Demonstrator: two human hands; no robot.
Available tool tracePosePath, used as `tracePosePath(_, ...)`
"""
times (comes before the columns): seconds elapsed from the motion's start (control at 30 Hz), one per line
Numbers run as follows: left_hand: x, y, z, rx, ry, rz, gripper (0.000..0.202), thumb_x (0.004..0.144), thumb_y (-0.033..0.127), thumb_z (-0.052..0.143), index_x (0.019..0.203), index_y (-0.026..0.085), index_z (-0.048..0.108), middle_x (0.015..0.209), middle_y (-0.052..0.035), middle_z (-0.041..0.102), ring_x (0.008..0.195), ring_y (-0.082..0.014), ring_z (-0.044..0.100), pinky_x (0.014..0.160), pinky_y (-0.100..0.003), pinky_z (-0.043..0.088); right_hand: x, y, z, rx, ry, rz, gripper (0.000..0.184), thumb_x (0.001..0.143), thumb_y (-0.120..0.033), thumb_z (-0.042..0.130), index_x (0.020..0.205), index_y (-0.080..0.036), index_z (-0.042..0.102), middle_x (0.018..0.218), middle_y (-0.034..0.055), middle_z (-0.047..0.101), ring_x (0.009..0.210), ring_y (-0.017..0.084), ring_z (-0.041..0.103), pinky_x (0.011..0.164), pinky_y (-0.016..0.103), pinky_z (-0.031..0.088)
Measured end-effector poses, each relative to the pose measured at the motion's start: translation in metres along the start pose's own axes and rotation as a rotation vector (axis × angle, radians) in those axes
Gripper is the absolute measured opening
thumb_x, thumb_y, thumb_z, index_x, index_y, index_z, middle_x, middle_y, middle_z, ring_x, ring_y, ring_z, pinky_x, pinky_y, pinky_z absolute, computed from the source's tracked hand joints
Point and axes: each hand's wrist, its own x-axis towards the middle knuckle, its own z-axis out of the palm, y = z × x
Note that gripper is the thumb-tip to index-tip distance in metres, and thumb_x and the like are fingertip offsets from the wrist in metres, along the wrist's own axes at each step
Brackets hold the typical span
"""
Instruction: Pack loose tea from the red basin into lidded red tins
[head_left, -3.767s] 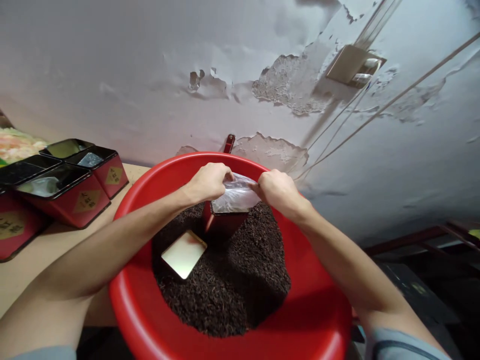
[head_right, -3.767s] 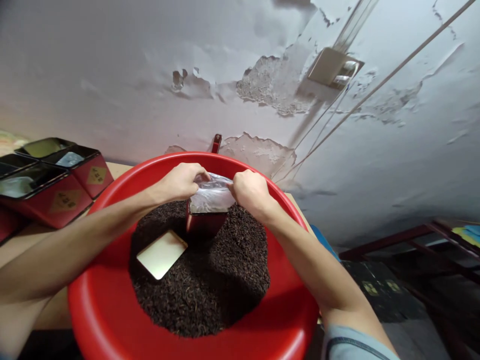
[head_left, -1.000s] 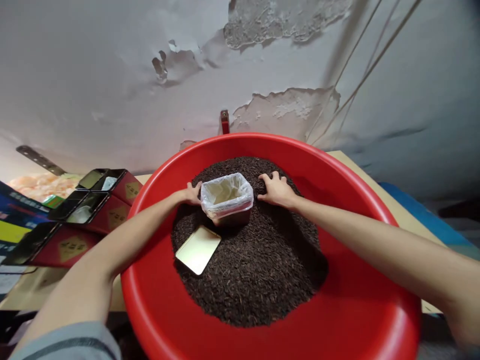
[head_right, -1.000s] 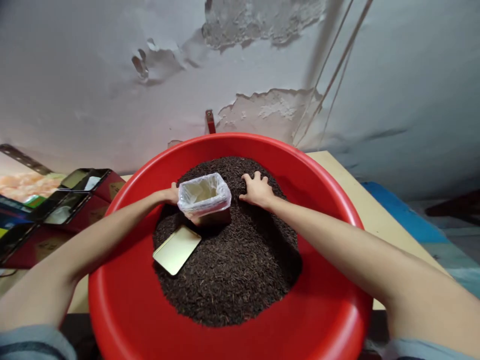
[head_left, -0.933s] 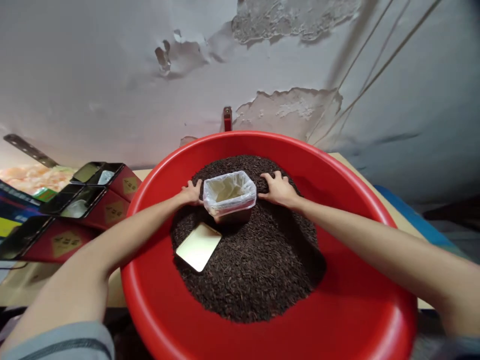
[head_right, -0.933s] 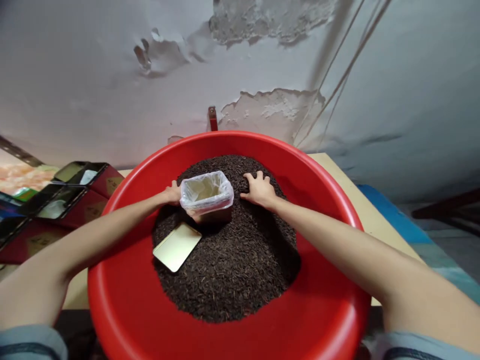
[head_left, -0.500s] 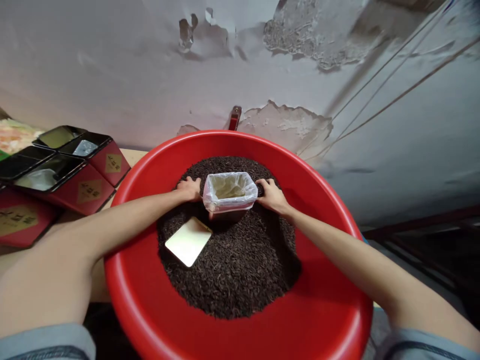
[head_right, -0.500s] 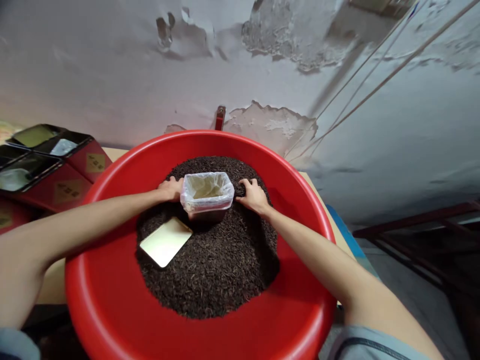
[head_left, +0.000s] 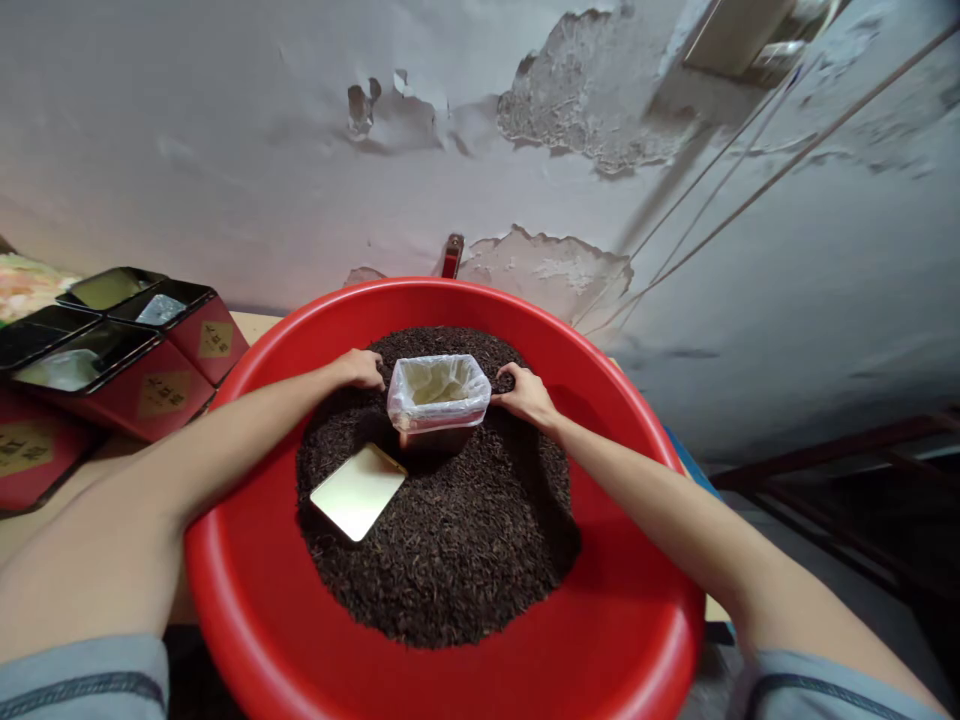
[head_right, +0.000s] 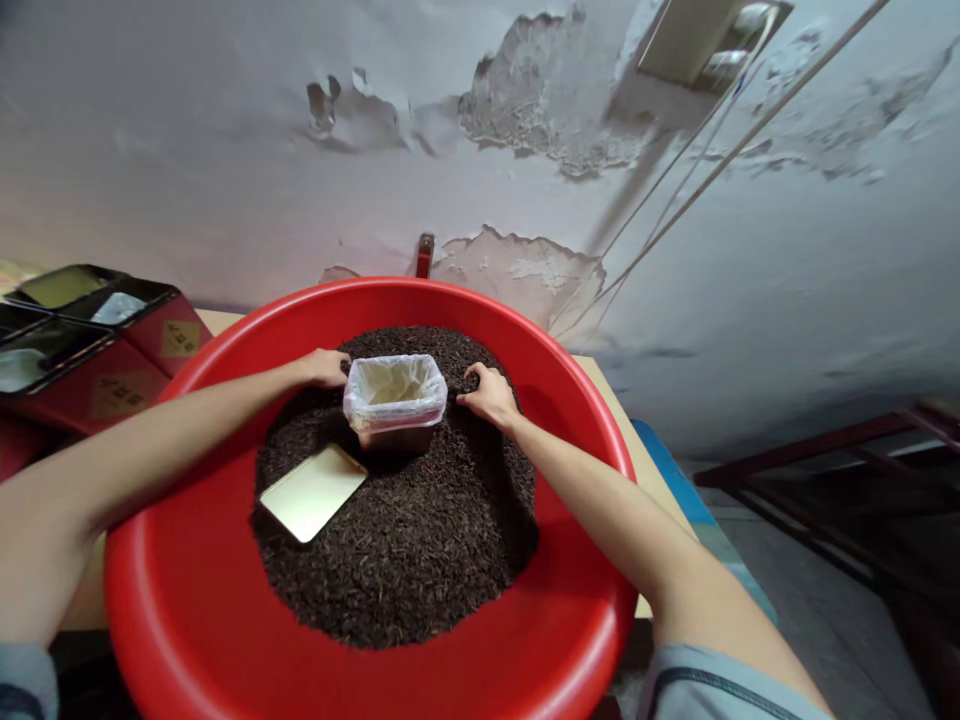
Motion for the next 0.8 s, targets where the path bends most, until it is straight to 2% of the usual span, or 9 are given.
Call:
tracePosePath(0.1, -0.012, -0.003, -0.037, -0.181, 0.123, -0.004, 0.062, 0.072, 0.036, 0.074, 0.131, 0.023, 0.064, 0.132, -0.0094, 0.069, 0.115, -0.029, 0.067, 0.092, -0.031, 0.056, 0.004, -0.008, -0.022, 0.267, 0.076, 0.03, 0.043, 0.067, -0.032, 0.08, 0.106, -0.024, 0.063, 0.096, 0.0013, 0.067, 0.092, 0.02, 0.066, 0.081, 0.032, 0.055)
tracePosePath(0.17, -0.026, -0.003, -0.057, -0.385, 0.216, 0.053, 0.056, 0.072, 0.033, 0.074, 0.126, 0.022, 0.065, 0.12, -0.0085, 0.073, 0.103, -0.0267, 0.071, 0.081, -0.029, 0.058, 0.003, -0.021, -0.041, 0.5, 0.111, 0.024, 0.046, 0.062, -0.033, 0.081, 0.102, -0.024, 0.06, 0.087, -0.0015, 0.065, 0.079, 0.019, 0.064, 0.07, 0.031, 0.055)
tracePosePath(0.23, -0.042, 0.002, -0.07, -0.552, 0.26, 0.135, 0.052, 0.072, 0.032, 0.073, 0.123, 0.022, 0.065, 0.11, -0.0073, 0.074, 0.094, -0.0243, 0.072, 0.072, -0.027, 0.058, -0.004, -0.04, -0.06, 0.721, 0.084, 0.011, 0.051, 0.057, -0.034, 0.082, 0.101, -0.025, 0.057, 0.082, -0.0034, 0.063, 0.069, 0.018, 0.062, 0.06, 0.032, 0.055)
tracePosePath(0.3, -0.058, 0.013, -0.074, -0.665, 0.264, 0.208, 0.053, 0.073, 0.031, 0.073, 0.124, 0.022, 0.063, 0.109, -0.0062, 0.074, 0.095, -0.0234, 0.071, 0.073, -0.027, 0.057, -0.013, -0.063, -0.076, 0.871, 0.011, -0.026, 0.054, 0.054, -0.034, 0.083, 0.099, -0.026, 0.054, 0.079, -0.0043, 0.061, 0.064, 0.017, 0.061, 0.057, 0.032, 0.055)
tracePosePath(0.37, -0.072, 0.027, -0.073, -0.743, 0.252, 0.257, 0.054, 0.074, 0.03, 0.074, 0.126, 0.022, 0.062, 0.115, -0.0051, 0.073, 0.102, -0.0234, 0.069, 0.079, -0.027, 0.056, -0.024, -0.086, -0.086, 0.931, -0.044, -0.092, 0.054, 0.052, -0.033, 0.086, 0.096, -0.025, 0.055, 0.078, -0.0044, 0.062, 0.065, 0.016, 0.061, 0.058, 0.032, 0.055)
tracePosePath(0.5, -0.092, 0.05, -0.067, -0.802, 0.159, 0.316, 0.054, 0.081, 0.028, 0.069, 0.133, 0.023, 0.058, 0.127, -0.0046, 0.069, 0.114, -0.0219, 0.065, 0.089, -0.026, 0.054, -0.037, -0.116, -0.09, 0.927, -0.119, -0.182, 0.05, 0.054, -0.033, 0.089, 0.094, -0.022, 0.06, 0.077, -0.0031, 0.064, 0.071, 0.015, 0.061, 0.067, 0.031, 0.056)
tracePosePath(0.63, -0.101, 0.05, -0.071, -0.765, 0.102, 0.289, 0.056, 0.091, 0.033, 0.062, 0.145, 0.032, 0.05, 0.138, -0.0049, 0.063, 0.119, -0.0231, 0.062, 0.087, -0.027, 0.054, -0.038, -0.12, -0.089, 0.899, -0.134, -0.223, 0.038, 0.064, -0.032, 0.087, 0.093, -0.02, 0.066, 0.083, 0.0003, 0.067, 0.079, 0.015, 0.062, 0.073, 0.03, 0.056)
tracePosePath(0.7, -0.097, 0.043, -0.075, -0.723, 0.134, 0.278, 0.051, 0.095, 0.043, 0.057, 0.146, 0.035, 0.049, 0.139, -0.0049, 0.062, 0.116, -0.0251, 0.063, 0.081, -0.029, 0.056, -0.037, -0.115, -0.091, 0.895, -0.156, -0.222, 0.034, 0.07, -0.035, 0.084, 0.095, -0.019, 0.068, 0.09, 0.003, 0.069, 0.085, 0.016, 0.063, 0.071, 0.03, 0.057)
tracePosePath(0.8, -0.082, 0.025, -0.077, -0.67, 0.25, 0.25, 0.049, 0.099, 0.055, 0.047, 0.141, 0.03, 0.054, 0.136, -0.0074, 0.063, 0.107, -0.0249, 0.067, 0.073, -0.027, 0.057, -0.031, -0.096, -0.095, 0.84, -0.156, -0.192, 0.034, 0.079, -0.043, 0.077, 0.103, -0.02, 0.069, 0.104, 0.0073, 0.071, 0.096, 0.019, 0.065, 0.068, 0.03, 0.058)
